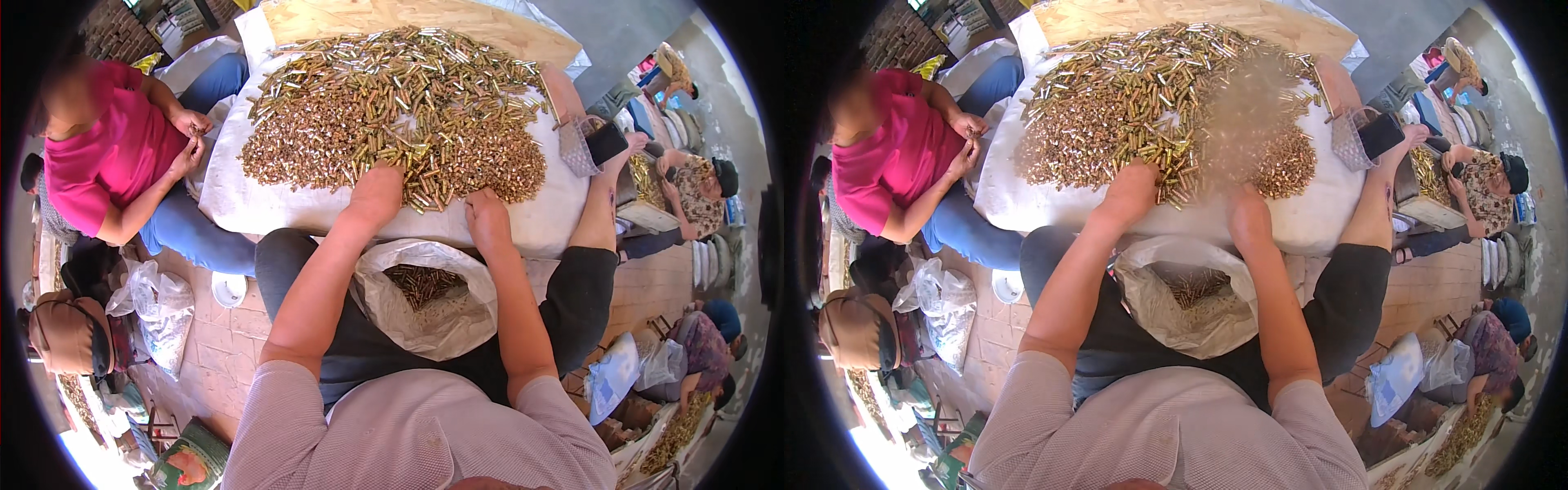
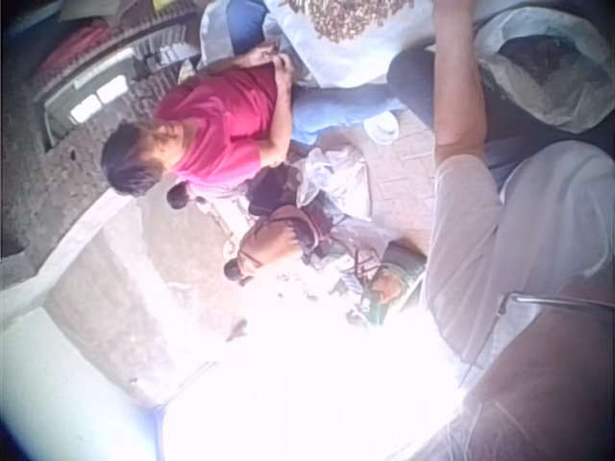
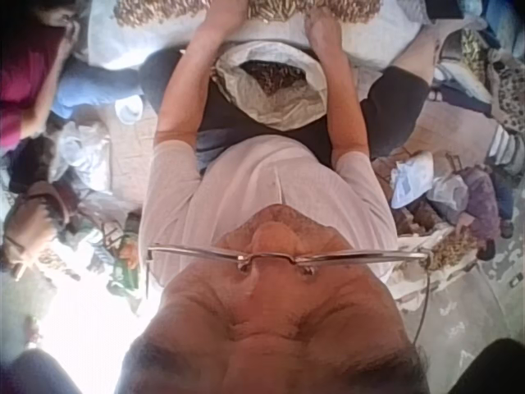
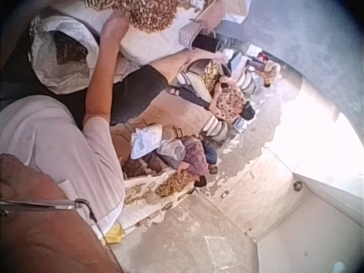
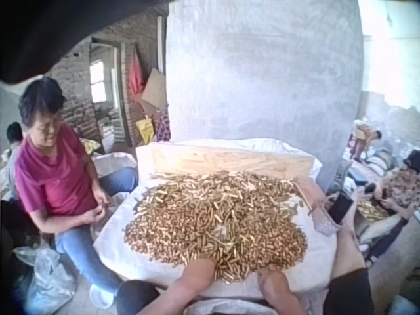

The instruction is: The person assembles metal components by picking up casings and small metal pieces from a table, inserting the pieces into the casings by hand, and dropping them into a sack.

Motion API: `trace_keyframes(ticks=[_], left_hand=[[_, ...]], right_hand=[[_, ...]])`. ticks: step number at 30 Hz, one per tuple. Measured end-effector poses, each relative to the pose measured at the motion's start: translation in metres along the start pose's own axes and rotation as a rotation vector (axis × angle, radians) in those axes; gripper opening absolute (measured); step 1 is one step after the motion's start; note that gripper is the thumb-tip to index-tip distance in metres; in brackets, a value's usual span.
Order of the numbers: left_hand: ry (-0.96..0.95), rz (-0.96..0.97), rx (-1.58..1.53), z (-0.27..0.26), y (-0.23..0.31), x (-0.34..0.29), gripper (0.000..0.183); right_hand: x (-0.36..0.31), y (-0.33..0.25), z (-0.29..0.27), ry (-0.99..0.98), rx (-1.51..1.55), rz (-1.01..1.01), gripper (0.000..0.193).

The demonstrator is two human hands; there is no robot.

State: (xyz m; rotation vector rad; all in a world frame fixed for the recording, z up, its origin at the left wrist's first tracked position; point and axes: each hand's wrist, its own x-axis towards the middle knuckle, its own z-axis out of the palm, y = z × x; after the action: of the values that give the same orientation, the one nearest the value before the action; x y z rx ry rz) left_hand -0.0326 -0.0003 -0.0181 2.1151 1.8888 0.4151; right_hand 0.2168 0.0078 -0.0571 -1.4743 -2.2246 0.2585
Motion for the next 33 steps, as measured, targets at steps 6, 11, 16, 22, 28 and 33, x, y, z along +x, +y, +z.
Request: trace_keyframes(ticks=[6,11,16,22,28,33], left_hand=[[0.076,0.037,-0.048,0.002,-0.004,0.001,0.016],[-0.008,0.026,-0.367,-0.018,0.002,0.006,0.017],[-0.200,-0.137,-1.241,-0.020,0.014,0.006,0.025],[-0.362,-0.056,-1.346,-0.017,0.021,0.005,0.031],[-0.401,-0.029,-1.347,-0.009,0.039,-0.002,0.029],[-0.436,0.010,-1.309,-0.008,0.045,-0.005,0.028]], right_hand=[[-0.003,-0.005,-0.008,0.020,0.063,-0.035,0.009],[-0.006,-0.002,-0.015,-0.025,0.136,-0.005,0.006],[-0.011,0.002,-0.014,-0.036,0.250,0.080,0.009],[-0.007,-0.020,-0.030,-0.051,1.089,0.420,0.008],[-0.008,-0.025,-0.042,-0.077,1.484,0.392,0.008],[-0.006,-0.027,-0.048,-0.082,1.452,0.375,0.008]])
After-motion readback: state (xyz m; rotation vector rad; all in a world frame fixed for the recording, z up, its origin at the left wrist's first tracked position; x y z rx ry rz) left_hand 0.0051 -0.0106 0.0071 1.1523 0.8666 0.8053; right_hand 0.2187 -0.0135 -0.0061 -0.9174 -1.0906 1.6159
